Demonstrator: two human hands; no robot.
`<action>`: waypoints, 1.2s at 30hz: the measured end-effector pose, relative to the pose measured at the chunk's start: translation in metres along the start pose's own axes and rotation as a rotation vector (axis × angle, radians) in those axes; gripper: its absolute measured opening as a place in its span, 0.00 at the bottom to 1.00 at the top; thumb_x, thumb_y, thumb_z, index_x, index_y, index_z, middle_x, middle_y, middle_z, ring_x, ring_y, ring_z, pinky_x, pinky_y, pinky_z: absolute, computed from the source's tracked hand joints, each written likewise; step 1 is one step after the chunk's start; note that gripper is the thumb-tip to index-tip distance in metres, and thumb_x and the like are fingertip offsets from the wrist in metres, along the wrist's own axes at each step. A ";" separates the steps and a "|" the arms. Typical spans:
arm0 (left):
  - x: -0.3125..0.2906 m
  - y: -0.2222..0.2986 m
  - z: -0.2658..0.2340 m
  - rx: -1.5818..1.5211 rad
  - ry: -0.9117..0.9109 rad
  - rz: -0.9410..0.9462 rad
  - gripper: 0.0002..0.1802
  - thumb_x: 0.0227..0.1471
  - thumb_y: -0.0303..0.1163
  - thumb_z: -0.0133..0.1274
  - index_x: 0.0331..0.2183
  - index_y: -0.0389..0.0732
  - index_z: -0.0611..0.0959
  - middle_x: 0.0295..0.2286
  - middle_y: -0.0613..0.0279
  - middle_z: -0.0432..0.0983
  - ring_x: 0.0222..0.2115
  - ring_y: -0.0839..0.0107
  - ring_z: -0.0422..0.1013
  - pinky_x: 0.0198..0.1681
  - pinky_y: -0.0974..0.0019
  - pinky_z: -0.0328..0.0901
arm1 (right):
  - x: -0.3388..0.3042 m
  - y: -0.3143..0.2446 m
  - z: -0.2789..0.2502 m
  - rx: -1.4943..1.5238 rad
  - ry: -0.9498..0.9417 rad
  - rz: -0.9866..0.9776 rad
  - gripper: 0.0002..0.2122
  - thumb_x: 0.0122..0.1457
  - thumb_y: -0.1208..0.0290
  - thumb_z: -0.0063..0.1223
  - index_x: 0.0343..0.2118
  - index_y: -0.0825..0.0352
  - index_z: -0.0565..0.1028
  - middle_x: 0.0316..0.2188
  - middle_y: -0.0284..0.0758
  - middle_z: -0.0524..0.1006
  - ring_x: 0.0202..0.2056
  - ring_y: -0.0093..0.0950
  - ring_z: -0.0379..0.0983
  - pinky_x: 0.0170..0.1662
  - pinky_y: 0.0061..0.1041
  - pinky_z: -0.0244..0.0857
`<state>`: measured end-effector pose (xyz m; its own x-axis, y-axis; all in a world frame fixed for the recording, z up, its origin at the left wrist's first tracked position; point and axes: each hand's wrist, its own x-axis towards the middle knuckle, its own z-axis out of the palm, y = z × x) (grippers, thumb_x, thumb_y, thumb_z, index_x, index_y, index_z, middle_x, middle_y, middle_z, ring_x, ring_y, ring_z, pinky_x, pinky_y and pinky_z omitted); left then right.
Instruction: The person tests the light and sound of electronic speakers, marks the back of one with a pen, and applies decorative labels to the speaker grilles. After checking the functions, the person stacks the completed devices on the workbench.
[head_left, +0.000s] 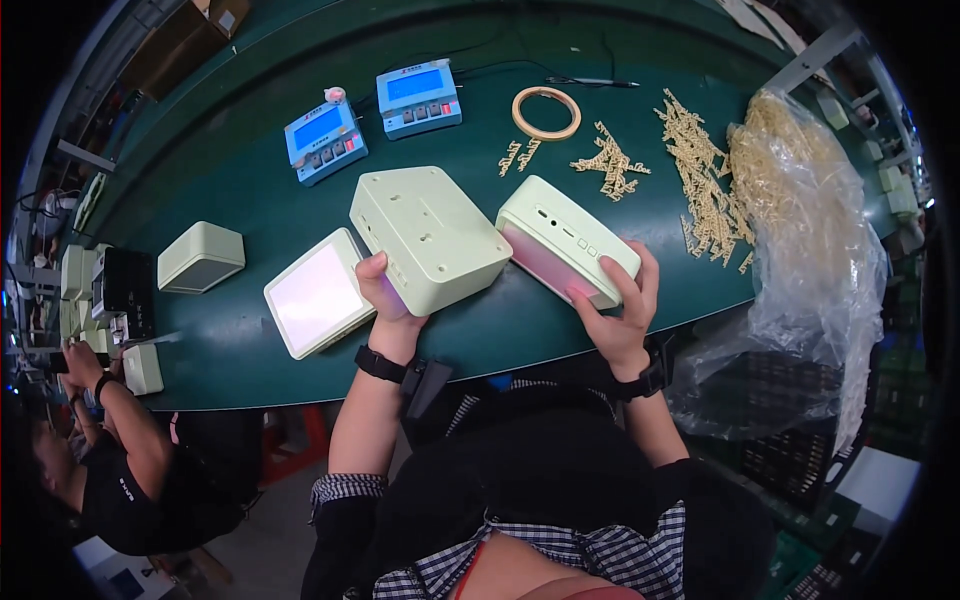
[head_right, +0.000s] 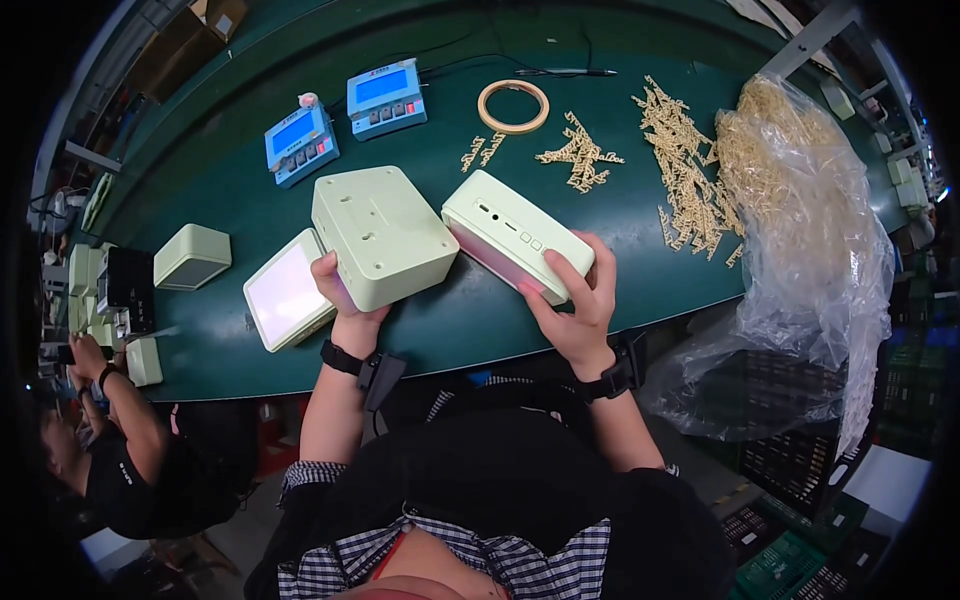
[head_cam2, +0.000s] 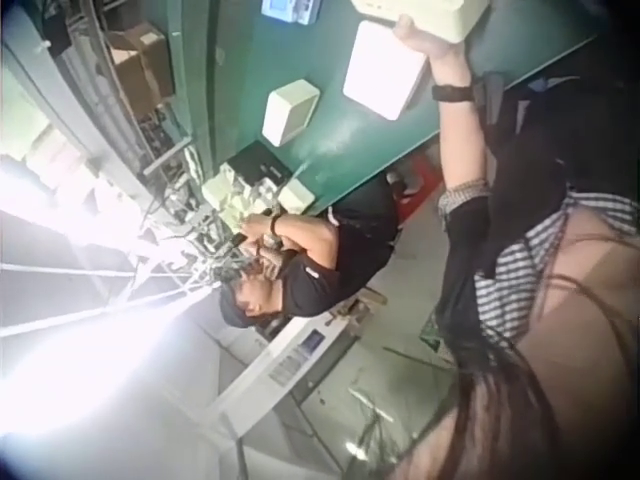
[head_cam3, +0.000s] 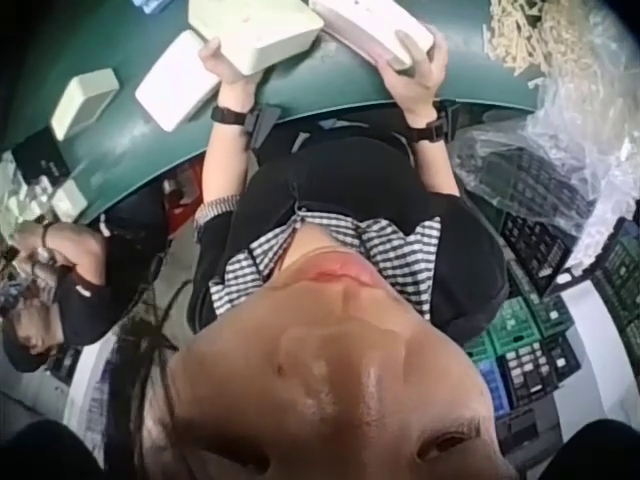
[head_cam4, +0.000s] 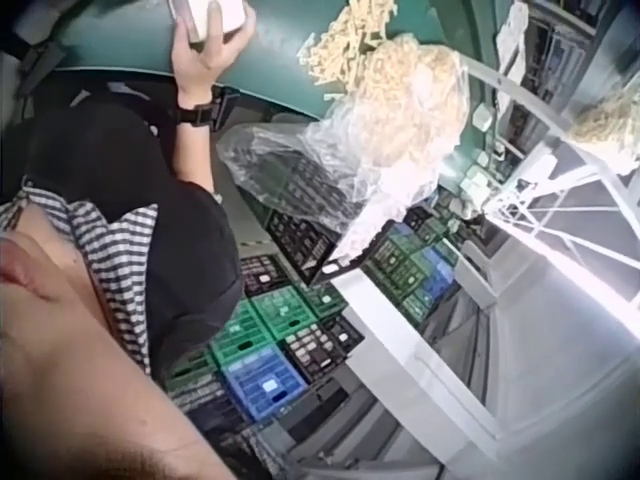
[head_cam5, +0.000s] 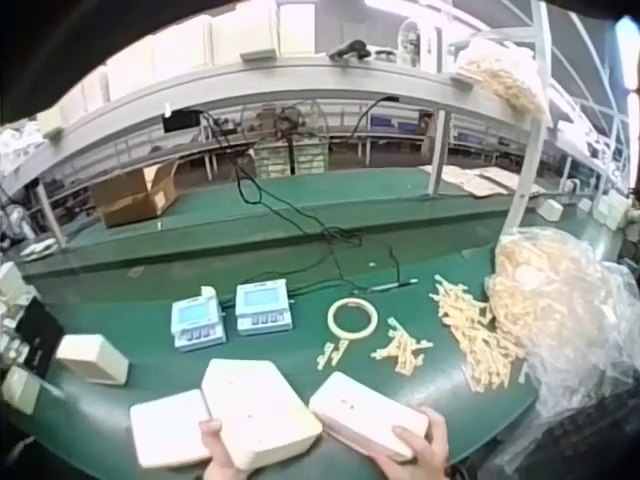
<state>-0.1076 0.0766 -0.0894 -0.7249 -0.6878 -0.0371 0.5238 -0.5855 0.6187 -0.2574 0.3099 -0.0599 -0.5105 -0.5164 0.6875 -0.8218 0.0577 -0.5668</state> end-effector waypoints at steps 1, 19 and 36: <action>0.001 0.000 0.001 0.009 -0.003 0.000 0.45 0.43 0.52 0.48 0.60 0.38 0.64 0.53 0.49 0.68 0.52 0.52 0.68 0.56 0.53 0.63 | 0.001 0.001 0.000 0.002 -0.001 -0.002 0.28 0.42 0.78 0.70 0.49 0.60 0.71 0.53 0.49 0.64 0.50 0.45 0.68 0.51 0.37 0.67; -0.007 0.001 0.004 -0.119 -0.076 -0.118 0.46 0.41 0.50 0.48 0.59 0.33 0.64 0.53 0.45 0.69 0.51 0.49 0.69 0.57 0.52 0.62 | 0.008 -0.017 -0.010 -0.068 -0.117 0.026 0.26 0.43 0.75 0.68 0.48 0.61 0.72 0.49 0.49 0.64 0.47 0.45 0.66 0.49 0.39 0.63; 0.000 0.004 0.005 -0.132 -0.072 -0.121 0.44 0.44 0.50 0.47 0.58 0.32 0.64 0.52 0.44 0.69 0.51 0.50 0.69 0.57 0.52 0.62 | -0.009 -0.005 0.009 -0.027 0.087 -0.052 0.31 0.43 0.82 0.69 0.51 0.59 0.65 0.54 0.51 0.65 0.53 0.47 0.67 0.53 0.40 0.64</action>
<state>-0.1079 0.0763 -0.0835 -0.8139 -0.5792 -0.0453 0.4819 -0.7166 0.5043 -0.2461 0.3069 -0.0670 -0.4860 -0.4432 0.7532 -0.8537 0.0560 -0.5178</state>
